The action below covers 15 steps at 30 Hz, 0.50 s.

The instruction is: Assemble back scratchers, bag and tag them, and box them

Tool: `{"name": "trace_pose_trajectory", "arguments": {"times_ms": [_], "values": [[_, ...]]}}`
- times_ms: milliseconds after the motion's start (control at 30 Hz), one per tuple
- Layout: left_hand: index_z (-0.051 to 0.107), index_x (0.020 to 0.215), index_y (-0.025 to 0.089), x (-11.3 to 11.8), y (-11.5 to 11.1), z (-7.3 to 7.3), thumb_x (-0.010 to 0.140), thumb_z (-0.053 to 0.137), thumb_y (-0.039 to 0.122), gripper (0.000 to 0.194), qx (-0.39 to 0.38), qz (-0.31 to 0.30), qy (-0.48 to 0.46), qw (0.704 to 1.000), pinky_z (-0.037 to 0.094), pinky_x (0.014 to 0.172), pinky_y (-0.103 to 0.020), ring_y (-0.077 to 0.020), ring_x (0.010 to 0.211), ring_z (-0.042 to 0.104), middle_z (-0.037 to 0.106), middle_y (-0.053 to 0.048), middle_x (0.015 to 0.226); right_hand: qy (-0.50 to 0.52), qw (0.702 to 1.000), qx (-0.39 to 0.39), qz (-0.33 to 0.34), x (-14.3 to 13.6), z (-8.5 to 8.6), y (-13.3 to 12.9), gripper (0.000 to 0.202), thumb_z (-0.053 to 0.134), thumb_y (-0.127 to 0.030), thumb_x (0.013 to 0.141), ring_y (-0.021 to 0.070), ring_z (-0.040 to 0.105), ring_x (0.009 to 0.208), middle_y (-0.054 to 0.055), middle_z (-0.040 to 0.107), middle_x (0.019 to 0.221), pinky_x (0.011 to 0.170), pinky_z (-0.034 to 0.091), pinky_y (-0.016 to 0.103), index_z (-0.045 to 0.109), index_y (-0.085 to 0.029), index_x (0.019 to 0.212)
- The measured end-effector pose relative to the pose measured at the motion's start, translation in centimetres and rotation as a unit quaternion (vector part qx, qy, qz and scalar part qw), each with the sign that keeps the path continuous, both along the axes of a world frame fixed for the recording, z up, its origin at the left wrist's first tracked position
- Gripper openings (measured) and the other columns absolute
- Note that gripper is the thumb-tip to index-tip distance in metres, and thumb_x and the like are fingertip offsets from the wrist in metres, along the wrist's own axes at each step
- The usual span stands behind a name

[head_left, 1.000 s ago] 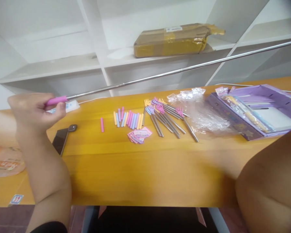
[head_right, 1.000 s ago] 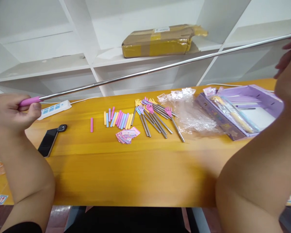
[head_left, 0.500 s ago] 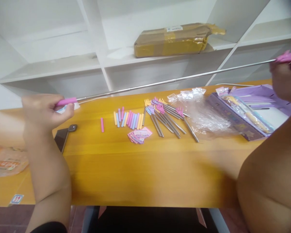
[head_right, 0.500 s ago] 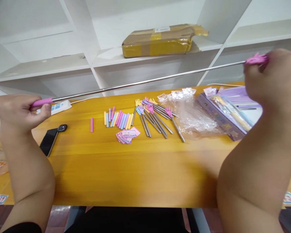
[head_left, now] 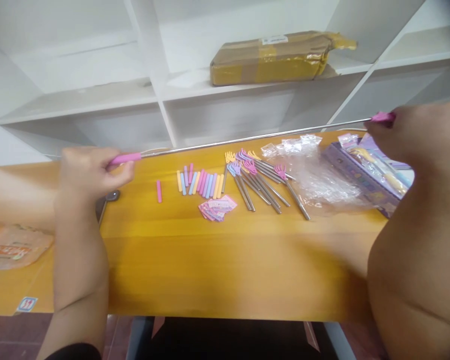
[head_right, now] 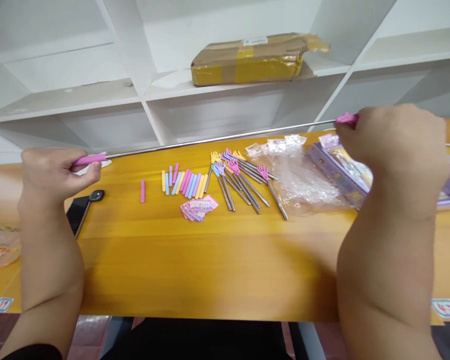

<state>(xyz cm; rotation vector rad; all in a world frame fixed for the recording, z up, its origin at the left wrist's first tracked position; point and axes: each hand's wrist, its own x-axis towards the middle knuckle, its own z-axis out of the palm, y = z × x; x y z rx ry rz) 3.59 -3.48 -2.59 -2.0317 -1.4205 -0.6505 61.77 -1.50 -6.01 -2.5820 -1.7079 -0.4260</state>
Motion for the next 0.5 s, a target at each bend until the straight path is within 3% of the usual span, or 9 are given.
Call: {"name": "trace_pose_trajectory", "arguments": {"times_ms": [67, 200, 333, 500], "values": [[0.04, 0.049, 0.02, 1.3, 0.2, -0.8, 0.076, 0.06, 0.048, 0.044, -0.02, 0.005, -0.001, 1.0, 0.022, 0.055, -0.026, -0.0104, 0.052, 0.033, 0.034, 0.002, 0.045, -0.01, 1.0, 0.016, -0.011, -2.7, 0.6, -0.5, 0.069, 0.021, -0.054, 0.111, 0.0318, 0.064, 0.095, 0.027, 0.069, 0.102, 0.074, 0.036, 0.041, 0.072, -0.01, 0.126], [0.036, 0.054, 0.021, 2.9, 0.3, -1.8, 0.076, 0.064, 0.04, 0.041, -0.039, 0.015, -0.013, 0.999, 0.025, 0.056, -0.028, -0.0111, 0.052, 0.03, 0.032, 0.003, 0.047, -0.012, 0.999, 0.047, -0.021, -6.5, 1.0, -0.7, 0.061, 0.031, -0.05, 0.11, 0.0294, 0.063, 0.094, 0.028, 0.069, 0.106, 0.073, 0.031, 0.04, 0.073, -0.008, 0.121], [0.038, 0.055, 0.021, 2.0, -0.1, -1.4, 0.076, 0.065, 0.036, 0.038, 0.0, 0.004, -0.015, 1.0, 0.025, 0.056, -0.029, -0.0113, 0.053, 0.031, 0.031, 0.004, 0.047, 0.017, 0.995, 0.093, -0.034, -6.9, 1.4, -1.1, 0.058, 0.034, -0.046, 0.108, 0.0299, 0.064, 0.098, 0.03, 0.07, 0.109, 0.071, 0.027, 0.04, 0.072, -0.006, 0.126], [0.041, 0.051, 0.021, 1.4, -1.3, -0.3, 0.076, 0.063, 0.034, 0.036, 0.071, -0.061, 0.018, 0.995, 0.022, 0.049, -0.028, -0.01, 0.048, 0.029, 0.032, 0.005, 0.043, 0.03, 0.99, 0.133, -0.045, -7.8, 2.5, -1.8, 0.058, 0.035, -0.046, 0.108, 0.0288, 0.064, 0.099, 0.031, 0.071, 0.109, 0.071, 0.024, 0.04, 0.072, -0.007, 0.127]]}}
